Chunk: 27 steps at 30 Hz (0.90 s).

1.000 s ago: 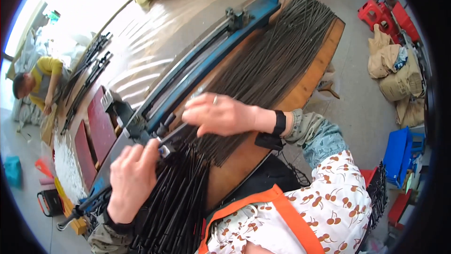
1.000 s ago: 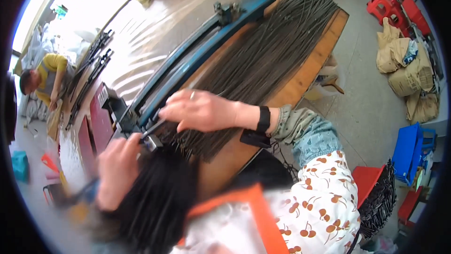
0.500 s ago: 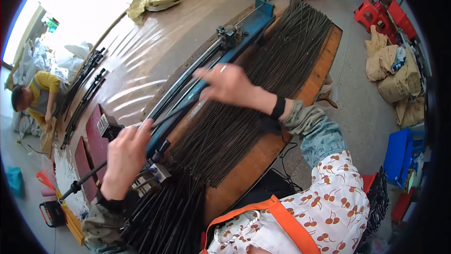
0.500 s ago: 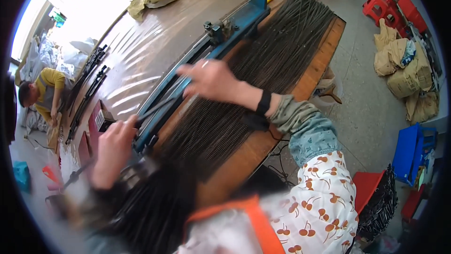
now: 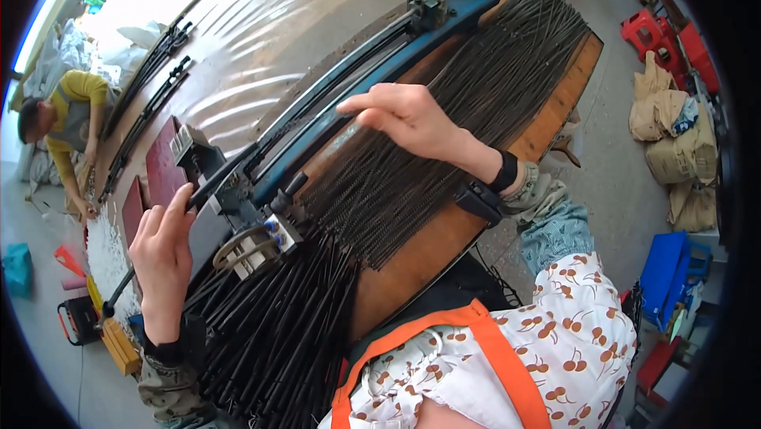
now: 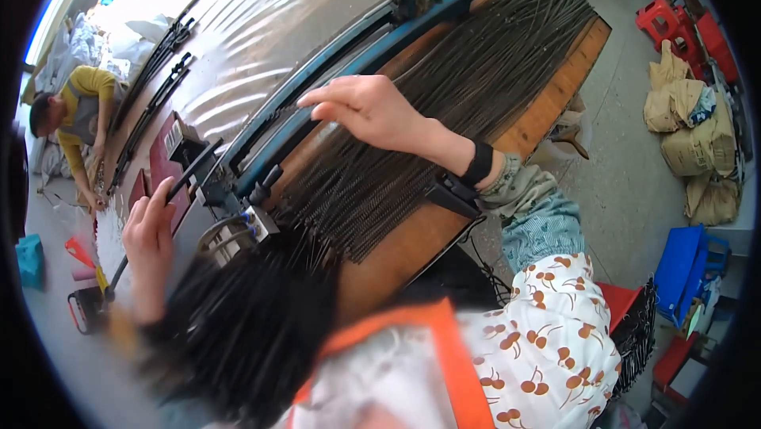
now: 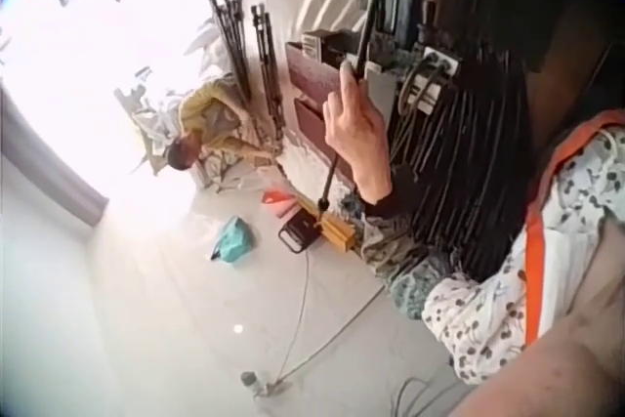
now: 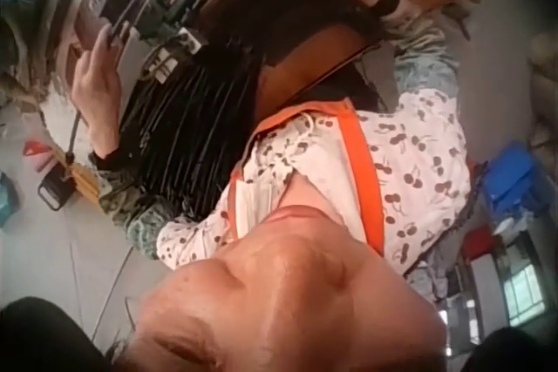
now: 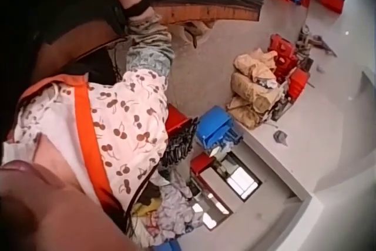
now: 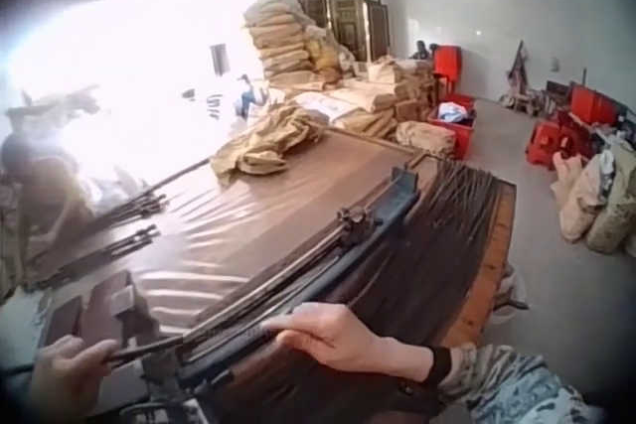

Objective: The person slides a spring onto a rod, inserts the rod into a machine, and pulls a lever. They then remove the rod and place it onto a pile of finished rods.

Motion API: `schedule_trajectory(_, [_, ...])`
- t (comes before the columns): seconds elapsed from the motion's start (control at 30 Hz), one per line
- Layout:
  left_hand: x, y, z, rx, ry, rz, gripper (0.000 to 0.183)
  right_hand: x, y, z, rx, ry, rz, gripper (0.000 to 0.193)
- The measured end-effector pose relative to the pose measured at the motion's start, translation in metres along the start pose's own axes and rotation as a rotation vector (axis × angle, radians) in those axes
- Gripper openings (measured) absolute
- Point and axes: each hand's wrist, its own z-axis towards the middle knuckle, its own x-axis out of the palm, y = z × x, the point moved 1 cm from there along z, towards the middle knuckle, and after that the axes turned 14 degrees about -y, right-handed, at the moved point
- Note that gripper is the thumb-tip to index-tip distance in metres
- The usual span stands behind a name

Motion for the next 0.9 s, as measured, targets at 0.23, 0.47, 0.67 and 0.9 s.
schedule_trajectory(0.23, [-0.004,-0.015,-0.017,-0.052,0.186,-0.015,0.049,0.086,0.044,-0.005,-0.423,-0.163,-0.011,0.028])
schedule_trajectory(0.47, [-0.016,0.003,-0.039,0.037,0.069,0.108,0.057,0.069,0.016,-0.008,-0.591,-0.123,-0.303,0.041])
schedule_trajectory(0.67, [-0.054,0.053,-0.063,-0.081,-0.197,0.247,0.025,0.049,-0.011,0.013,-0.52,-0.132,-0.528,0.024])
schedule_trajectory(0.9, [-0.112,0.077,-0.075,-0.208,-0.365,0.34,0.02,0.113,-0.001,0.04,0.253,0.28,-0.007,0.014])
